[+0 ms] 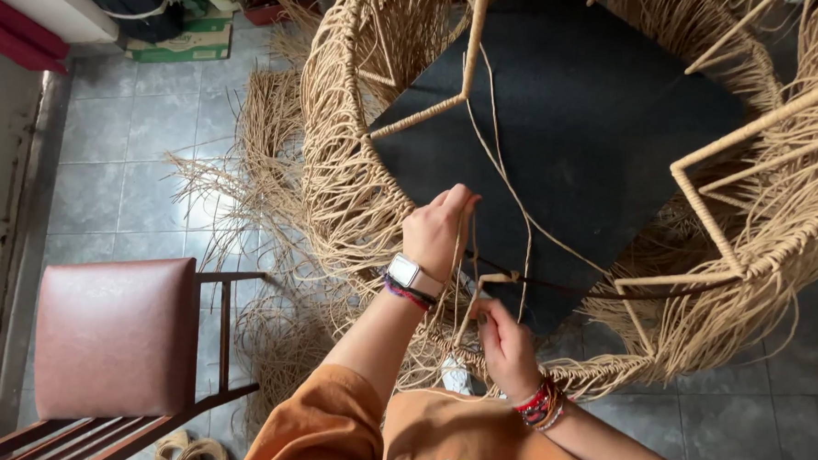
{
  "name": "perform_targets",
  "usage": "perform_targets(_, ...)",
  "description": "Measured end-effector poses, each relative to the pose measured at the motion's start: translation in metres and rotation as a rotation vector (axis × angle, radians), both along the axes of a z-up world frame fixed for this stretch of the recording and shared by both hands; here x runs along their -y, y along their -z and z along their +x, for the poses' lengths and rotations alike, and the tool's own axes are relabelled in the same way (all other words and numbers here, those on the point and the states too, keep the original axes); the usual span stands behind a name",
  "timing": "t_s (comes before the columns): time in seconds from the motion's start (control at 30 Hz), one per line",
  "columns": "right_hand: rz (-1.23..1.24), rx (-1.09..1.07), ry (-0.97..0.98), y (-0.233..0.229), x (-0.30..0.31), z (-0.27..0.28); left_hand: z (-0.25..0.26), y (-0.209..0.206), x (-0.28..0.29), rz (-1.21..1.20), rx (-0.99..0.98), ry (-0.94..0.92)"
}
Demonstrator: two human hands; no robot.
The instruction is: Weaving straw strands into a large wicker furniture frame
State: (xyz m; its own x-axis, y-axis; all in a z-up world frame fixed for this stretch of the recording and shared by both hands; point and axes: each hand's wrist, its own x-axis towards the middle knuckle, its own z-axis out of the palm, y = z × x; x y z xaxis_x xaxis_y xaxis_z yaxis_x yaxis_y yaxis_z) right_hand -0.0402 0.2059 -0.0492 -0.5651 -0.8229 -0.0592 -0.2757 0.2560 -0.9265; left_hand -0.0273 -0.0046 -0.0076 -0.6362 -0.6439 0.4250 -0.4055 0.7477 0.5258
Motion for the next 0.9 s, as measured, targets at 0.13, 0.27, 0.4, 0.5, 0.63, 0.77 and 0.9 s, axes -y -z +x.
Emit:
perform_targets(0.13,-0.051,-0.021,-0.003,0.012,-0.004,0.001,-0.007,0.006,0.001,0.022,0.042,-0.045)
perform_targets(0.27,-0.070,0.020,-0.006,0.021,-0.007,0.002,-0.015,0.007,0.005,0.083,0.108,-0.071)
perform_targets(0.4,-0.060,-0.013,-0.014,0.018,-0.008,0.006,-0.017,0.014,0.004,0.091,0.127,-0.115)
perform_targets(0.5,0.006,-0.102,-0.013,0.020,-0.009,0.010,0.004,0.007,-0.002,0.025,0.064,-0.117)
perform_targets(0.63,-0.007,-0.008,-0.204,0.013,-0.012,0.014,0.071,-0.002,-0.051,0.216,-0.126,0.150)
perform_targets(0.77,0.096,-0.055,-0.373,0.013,-0.017,0.021,0.107,0.030,-0.105,0.738,-0.389,0.230)
perform_targets(0.9,0.165,-0.144,-0.458,0.012,-0.017,0.010,0.107,0.026,-0.126,0.886,-0.516,-0.028)
